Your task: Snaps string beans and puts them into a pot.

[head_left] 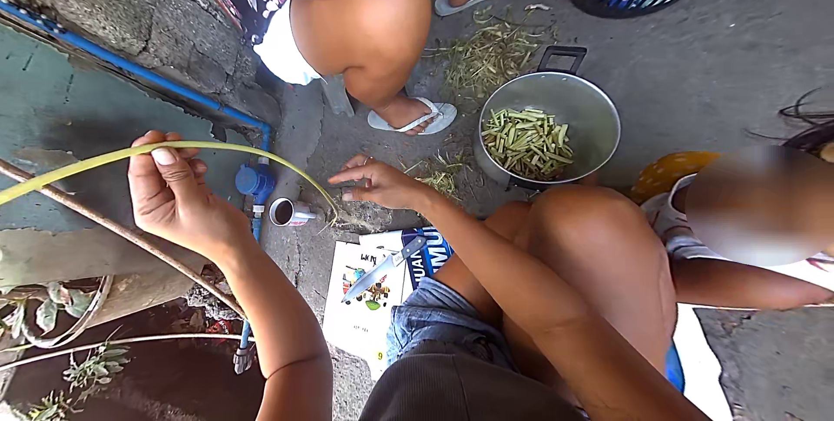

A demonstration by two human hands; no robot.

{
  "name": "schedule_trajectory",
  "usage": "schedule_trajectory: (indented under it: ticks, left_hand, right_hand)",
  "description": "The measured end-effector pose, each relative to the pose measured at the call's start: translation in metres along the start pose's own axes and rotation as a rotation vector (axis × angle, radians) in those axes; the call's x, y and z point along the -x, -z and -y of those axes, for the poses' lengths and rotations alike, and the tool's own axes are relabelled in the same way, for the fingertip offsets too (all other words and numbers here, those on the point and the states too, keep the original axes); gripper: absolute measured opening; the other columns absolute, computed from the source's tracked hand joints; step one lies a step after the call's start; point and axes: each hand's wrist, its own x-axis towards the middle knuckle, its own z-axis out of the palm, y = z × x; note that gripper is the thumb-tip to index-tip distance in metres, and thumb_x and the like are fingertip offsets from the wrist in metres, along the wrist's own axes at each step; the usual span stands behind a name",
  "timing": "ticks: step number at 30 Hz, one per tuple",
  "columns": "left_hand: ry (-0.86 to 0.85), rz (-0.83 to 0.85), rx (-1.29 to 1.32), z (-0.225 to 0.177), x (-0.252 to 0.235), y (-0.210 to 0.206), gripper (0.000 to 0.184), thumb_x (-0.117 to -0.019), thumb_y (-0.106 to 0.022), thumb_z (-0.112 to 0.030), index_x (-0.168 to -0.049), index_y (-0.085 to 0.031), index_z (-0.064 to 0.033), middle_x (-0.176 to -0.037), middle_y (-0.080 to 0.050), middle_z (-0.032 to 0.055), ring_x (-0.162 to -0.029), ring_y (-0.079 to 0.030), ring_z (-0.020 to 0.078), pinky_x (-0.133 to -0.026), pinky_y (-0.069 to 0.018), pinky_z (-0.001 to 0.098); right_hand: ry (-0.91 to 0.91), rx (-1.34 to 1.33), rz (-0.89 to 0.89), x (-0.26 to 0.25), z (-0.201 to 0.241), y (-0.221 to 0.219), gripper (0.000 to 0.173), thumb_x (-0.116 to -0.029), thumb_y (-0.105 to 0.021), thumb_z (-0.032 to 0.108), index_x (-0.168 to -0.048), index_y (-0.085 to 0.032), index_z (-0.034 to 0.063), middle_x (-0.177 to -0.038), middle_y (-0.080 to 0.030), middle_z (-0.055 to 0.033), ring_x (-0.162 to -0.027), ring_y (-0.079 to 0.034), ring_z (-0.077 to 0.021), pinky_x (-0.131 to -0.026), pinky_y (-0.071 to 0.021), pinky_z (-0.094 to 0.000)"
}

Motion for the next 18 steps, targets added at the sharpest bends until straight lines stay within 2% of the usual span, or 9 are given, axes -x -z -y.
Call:
schedule_trajectory:
  ticks: [3, 7, 10, 11, 13, 15, 16, 18]
  left_hand:
    - [0.007, 0.006, 0.014, -0.001, 0.0021, -0.0028, 0.022, -0.1097, -0.045, -0.011, -0.122, -0.062, -0.0053, -0.107, -0.07, -0.0041, -0.089, -0.067, 0.0049, -0.077, -0.0563, 0.0203]
    - [0.017, 0.005, 0.025, -0.0029, 0.0046, -0.0057, 0.021, -0.1095, -0.045, -0.011, -0.121, -0.062, -0.0059, -0.105, -0.07, -0.0053, -0.088, -0.067, 0.0038, -0.077, -0.0561, 0.0197]
    - [0.018, 0.016, 0.04, -0.0037, 0.0062, -0.0068, 0.02, -0.1087, -0.046, -0.009, -0.119, -0.063, -0.0057, -0.104, -0.07, -0.0048, -0.086, -0.067, 0.0046, -0.077, -0.0567, 0.0203]
    - [0.019, 0.02, 0.043, -0.0036, 0.0068, -0.0072, 0.02, -0.1085, -0.046, -0.009, -0.119, -0.063, -0.0056, -0.104, -0.069, -0.0047, -0.087, -0.067, 0.0046, -0.077, -0.0566, 0.0204]
    - [0.021, 0.029, 0.048, -0.0044, 0.008, -0.0082, 0.02, -0.1084, -0.046, -0.008, -0.119, -0.063, -0.0057, -0.103, -0.069, -0.0049, -0.087, -0.066, 0.0044, -0.077, -0.0564, 0.0203]
    - [0.02, 0.037, 0.048, -0.004, 0.0089, -0.0086, 0.02, -0.1084, -0.046, -0.008, -0.119, -0.063, -0.0052, -0.103, -0.069, -0.0047, -0.086, -0.066, 0.0045, -0.077, -0.0564, 0.0204]
    - [0.017, 0.041, 0.046, -0.0041, 0.0094, -0.0089, 0.02, -0.1084, -0.046, -0.008, -0.118, -0.063, -0.0051, -0.102, -0.069, -0.0049, -0.086, -0.066, 0.0042, -0.077, -0.0563, 0.0201]
    - [0.013, 0.048, 0.049, -0.0041, 0.0105, -0.0098, 0.02, -0.1082, -0.046, -0.008, -0.119, -0.063, -0.0045, -0.102, -0.069, -0.0045, -0.086, -0.066, 0.0044, -0.077, -0.0561, 0.0204]
  right_hand:
    - [0.01, -0.008, 0.076, -0.0004, 0.0009, -0.0017, 0.027, -0.0922, -0.074, 0.007, -0.119, -0.076, 0.006, -0.125, -0.06, -0.0176, -0.113, -0.056, -0.0275, -0.091, -0.0489, -0.0421]
    - [0.048, -0.098, 0.152, -0.0014, -0.0013, -0.0013, 0.022, -0.0964, -0.066, 0.003, -0.117, -0.074, 0.0016, -0.123, -0.06, -0.0166, -0.106, -0.058, -0.0192, -0.086, -0.05, -0.0301]
    - [0.067, -0.127, 0.145, -0.003, -0.0037, -0.0017, 0.014, -0.0943, -0.068, 0.002, -0.106, -0.076, 0.0007, -0.116, -0.063, -0.0147, -0.103, -0.058, -0.0164, -0.082, -0.0493, -0.0268]
    - [0.055, -0.123, 0.14, -0.0028, -0.0023, -0.0013, 0.015, -0.0943, -0.069, 0.003, -0.107, -0.075, 0.001, -0.117, -0.062, -0.015, -0.103, -0.058, -0.0165, -0.082, -0.0491, -0.0269]
    - [0.019, -0.132, 0.126, -0.0013, 0.0019, -0.0018, 0.024, -0.0967, -0.067, 0.004, -0.12, -0.073, 0.002, -0.124, -0.059, -0.0164, -0.103, -0.057, -0.0171, -0.082, -0.0487, -0.0274]
    - [-0.006, -0.178, 0.135, -0.0009, 0.0054, -0.0023, 0.028, -0.099, -0.064, 0.005, -0.126, -0.07, 0.0025, -0.128, -0.058, -0.0156, -0.106, -0.057, -0.0164, -0.086, -0.0501, -0.0269]
    - [-0.001, -0.21, 0.146, -0.0009, 0.0059, -0.0026, 0.027, -0.0991, -0.063, 0.004, -0.125, -0.07, 0.0015, -0.128, -0.058, -0.0152, -0.108, -0.058, -0.0159, -0.088, -0.0506, -0.0267]
    - [0.013, -0.263, 0.17, -0.0012, 0.005, -0.0031, 0.02, -0.0983, -0.063, 0.002, -0.115, -0.073, -0.0012, -0.125, -0.06, -0.0143, -0.111, -0.058, -0.0152, -0.091, -0.0509, -0.0263]
